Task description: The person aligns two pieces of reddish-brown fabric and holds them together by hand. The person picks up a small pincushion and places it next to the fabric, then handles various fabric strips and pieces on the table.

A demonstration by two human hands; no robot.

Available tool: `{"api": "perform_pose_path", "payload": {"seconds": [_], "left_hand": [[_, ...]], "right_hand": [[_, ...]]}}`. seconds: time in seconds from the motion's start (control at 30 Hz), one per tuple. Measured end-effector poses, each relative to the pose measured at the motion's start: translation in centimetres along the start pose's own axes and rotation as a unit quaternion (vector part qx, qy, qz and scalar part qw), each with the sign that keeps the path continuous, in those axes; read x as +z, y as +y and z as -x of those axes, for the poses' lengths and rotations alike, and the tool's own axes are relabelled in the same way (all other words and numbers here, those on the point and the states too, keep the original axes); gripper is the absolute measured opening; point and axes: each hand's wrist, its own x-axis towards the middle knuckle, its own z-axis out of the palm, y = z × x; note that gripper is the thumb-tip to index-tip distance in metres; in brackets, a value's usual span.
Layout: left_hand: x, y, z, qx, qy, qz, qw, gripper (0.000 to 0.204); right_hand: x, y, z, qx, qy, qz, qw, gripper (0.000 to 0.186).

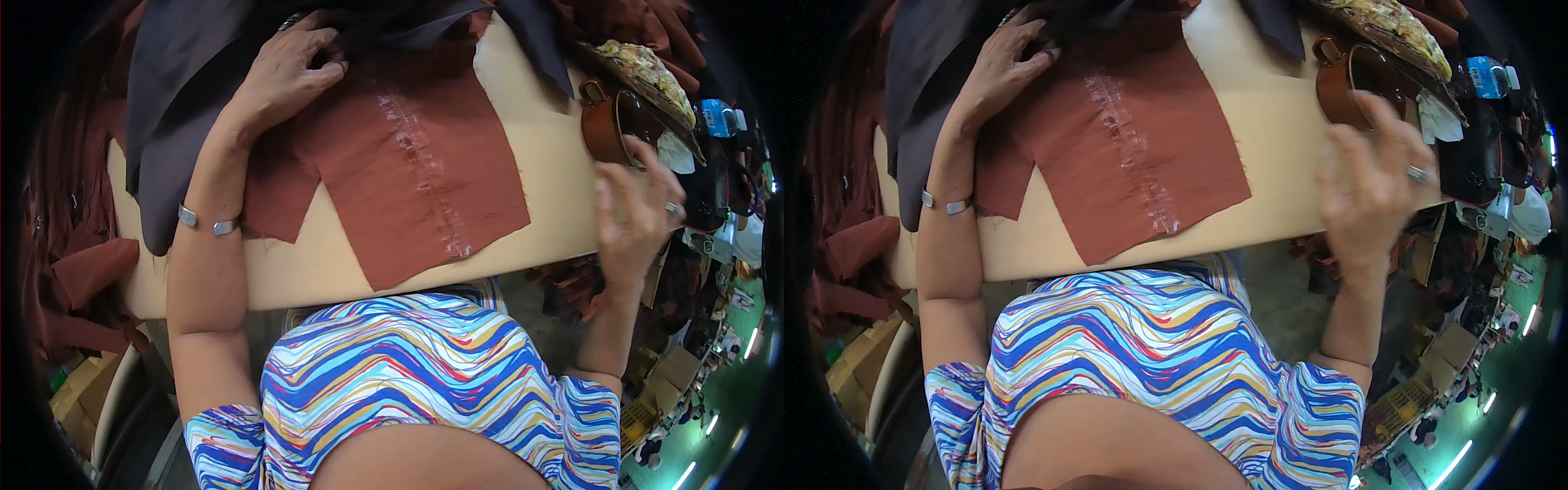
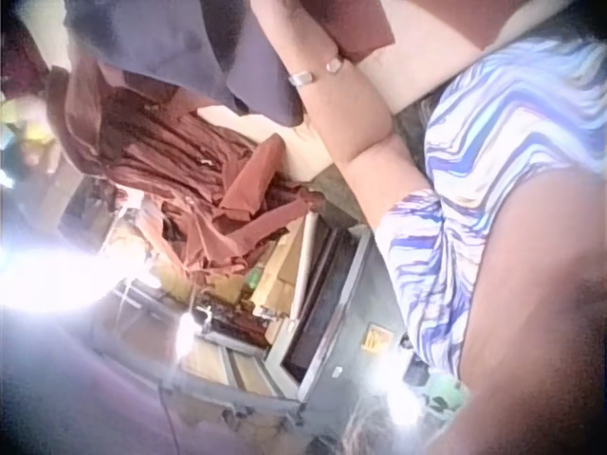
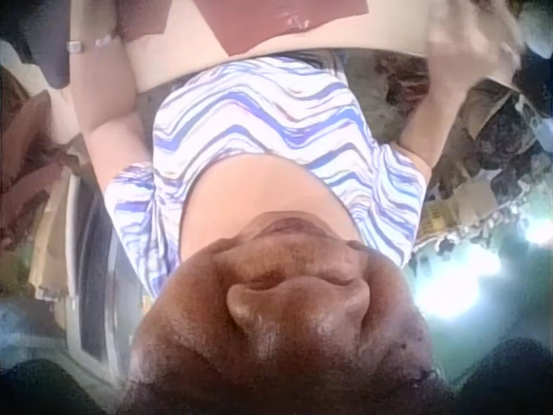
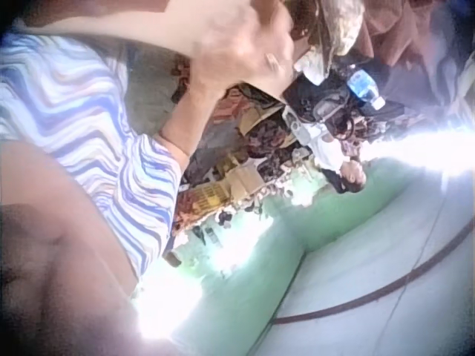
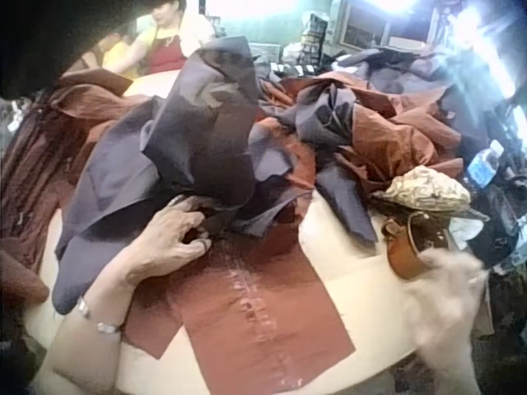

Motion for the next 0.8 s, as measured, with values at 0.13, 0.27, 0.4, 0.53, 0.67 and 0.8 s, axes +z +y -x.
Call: {"api": "perform_pose_path", "payload": {"seconds": [0.13, 0.27, 0.4, 0.53, 0.67, 0.8], "left_hand": [[-1.0, 1.1, -1.0, -0.017, -0.033, -0.028, 0.999, 0.026], [-0.9, 0.9, -1.1, -0.024, -0.052, -0.051, 0.997, 0.028], [-0.7, 0.7, -0.8, -0.001, -0.033, -0.04, 0.999, 0.028], [-0.5, 0.3, -0.9, 0.022, -0.031, -0.056, 0.998, 0.029], [-0.6, 0.6, -0.8, -0.001, -0.023, -0.022, 0.999, 0.029], [-0.7, 0.2, -0.5, -0.016, -0.046, -0.058, 0.997, 0.031]], "right_hand": [[1.8, -5.9, -2.0, -0.073, -0.111, -0.39, 0.911, 0.03], [4.5, -8.1, -3.2, -0.095, -0.142, -0.464, 0.869, 0.033], [4.5, -7.8, -2.1, -0.141, -0.145, -0.426, 0.882, 0.028], [2.8, -6.9, 1.0, -0.238, -0.098, -0.346, 0.902, 0.025], [2.1, -6.5, 3.2, -0.247, -0.093, -0.361, 0.895, 0.022], [1.5, -6.1, 1.3, -0.158, -0.148, -0.487, 0.846, 0.024]]}}
